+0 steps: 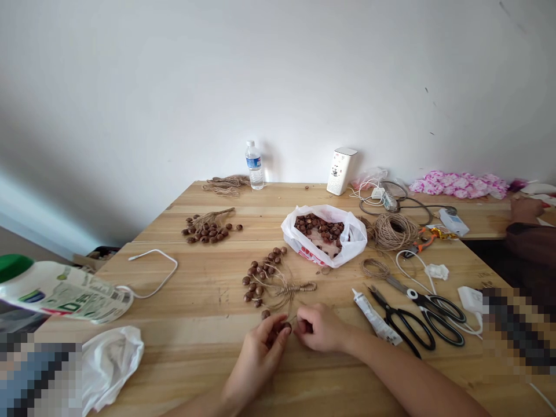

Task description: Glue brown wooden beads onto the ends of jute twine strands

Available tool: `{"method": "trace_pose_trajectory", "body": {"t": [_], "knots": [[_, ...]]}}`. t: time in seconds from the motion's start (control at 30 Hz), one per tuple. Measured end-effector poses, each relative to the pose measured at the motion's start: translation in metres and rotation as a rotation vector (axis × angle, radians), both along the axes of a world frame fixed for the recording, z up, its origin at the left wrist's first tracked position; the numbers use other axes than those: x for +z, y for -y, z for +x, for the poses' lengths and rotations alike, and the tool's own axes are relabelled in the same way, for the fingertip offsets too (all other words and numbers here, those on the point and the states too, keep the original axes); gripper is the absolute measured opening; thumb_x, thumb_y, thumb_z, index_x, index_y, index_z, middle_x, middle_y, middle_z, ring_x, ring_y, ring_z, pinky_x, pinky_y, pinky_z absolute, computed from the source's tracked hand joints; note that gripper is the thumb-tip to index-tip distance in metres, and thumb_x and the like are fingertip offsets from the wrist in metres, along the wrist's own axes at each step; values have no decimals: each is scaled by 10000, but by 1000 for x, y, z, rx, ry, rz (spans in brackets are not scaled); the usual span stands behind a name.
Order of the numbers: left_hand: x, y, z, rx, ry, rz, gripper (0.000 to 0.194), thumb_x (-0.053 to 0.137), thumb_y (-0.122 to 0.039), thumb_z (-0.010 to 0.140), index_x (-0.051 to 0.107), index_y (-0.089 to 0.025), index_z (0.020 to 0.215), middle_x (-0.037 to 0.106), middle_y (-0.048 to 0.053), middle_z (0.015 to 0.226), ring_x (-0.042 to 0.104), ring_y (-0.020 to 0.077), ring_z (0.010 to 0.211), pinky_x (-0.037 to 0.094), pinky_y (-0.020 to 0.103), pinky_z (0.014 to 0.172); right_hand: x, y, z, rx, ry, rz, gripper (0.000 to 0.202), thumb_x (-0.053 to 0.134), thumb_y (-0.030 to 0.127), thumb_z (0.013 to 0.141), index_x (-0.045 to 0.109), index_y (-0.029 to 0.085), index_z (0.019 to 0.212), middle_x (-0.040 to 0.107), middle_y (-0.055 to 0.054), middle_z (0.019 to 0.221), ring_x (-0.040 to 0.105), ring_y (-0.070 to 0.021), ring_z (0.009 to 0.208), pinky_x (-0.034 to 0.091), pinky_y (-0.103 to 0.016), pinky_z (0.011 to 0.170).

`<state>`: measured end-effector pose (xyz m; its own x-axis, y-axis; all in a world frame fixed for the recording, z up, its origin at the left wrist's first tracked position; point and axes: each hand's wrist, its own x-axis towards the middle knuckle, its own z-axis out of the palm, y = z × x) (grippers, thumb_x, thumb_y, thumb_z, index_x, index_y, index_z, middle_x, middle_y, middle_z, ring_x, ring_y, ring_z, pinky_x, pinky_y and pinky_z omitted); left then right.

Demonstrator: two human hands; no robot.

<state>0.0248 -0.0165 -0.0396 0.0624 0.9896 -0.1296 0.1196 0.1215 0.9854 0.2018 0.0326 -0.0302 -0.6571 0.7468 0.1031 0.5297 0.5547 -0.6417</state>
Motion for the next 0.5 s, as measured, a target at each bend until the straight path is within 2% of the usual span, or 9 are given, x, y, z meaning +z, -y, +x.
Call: {"method": "trace_pose_trajectory", "body": {"t": [0.03,0.1,0.33,0.5], "knots": [[1,-1,-2,-27,-66,60,299,595,-375,758,622,-181,984,689,69,848,632,198,752,499,275,674,0,0,0,0,-1,-2,118,562,111,668,477,178,621,520,39,569,460,-85,500,315,-179,477],[2,-1,-4,-91,-179,151,219,553,-342,794,610,-201,951,692,59,834,636,198,773,489,275,711,1,0,0,2,-5,-4,118,567,112,663,479,178,619,521,38,571,454,-86,499,315,-180,476],[6,-2,-7,-132,-441,240,102,483,-273,836,493,-236,930,698,36,801,660,192,731,489,264,644,-1,1,0,-4,-17,-14,102,563,97,651,497,174,640,547,34,579,479,-87,505,334,-171,481],[5,-4,-7,-183,-644,316,65,405,-195,863,460,-230,865,693,23,764,663,181,674,500,264,597,4,2,-1,-20,10,-6,85,569,109,657,514,165,624,577,20,590,485,-87,503,317,-171,471]]}}
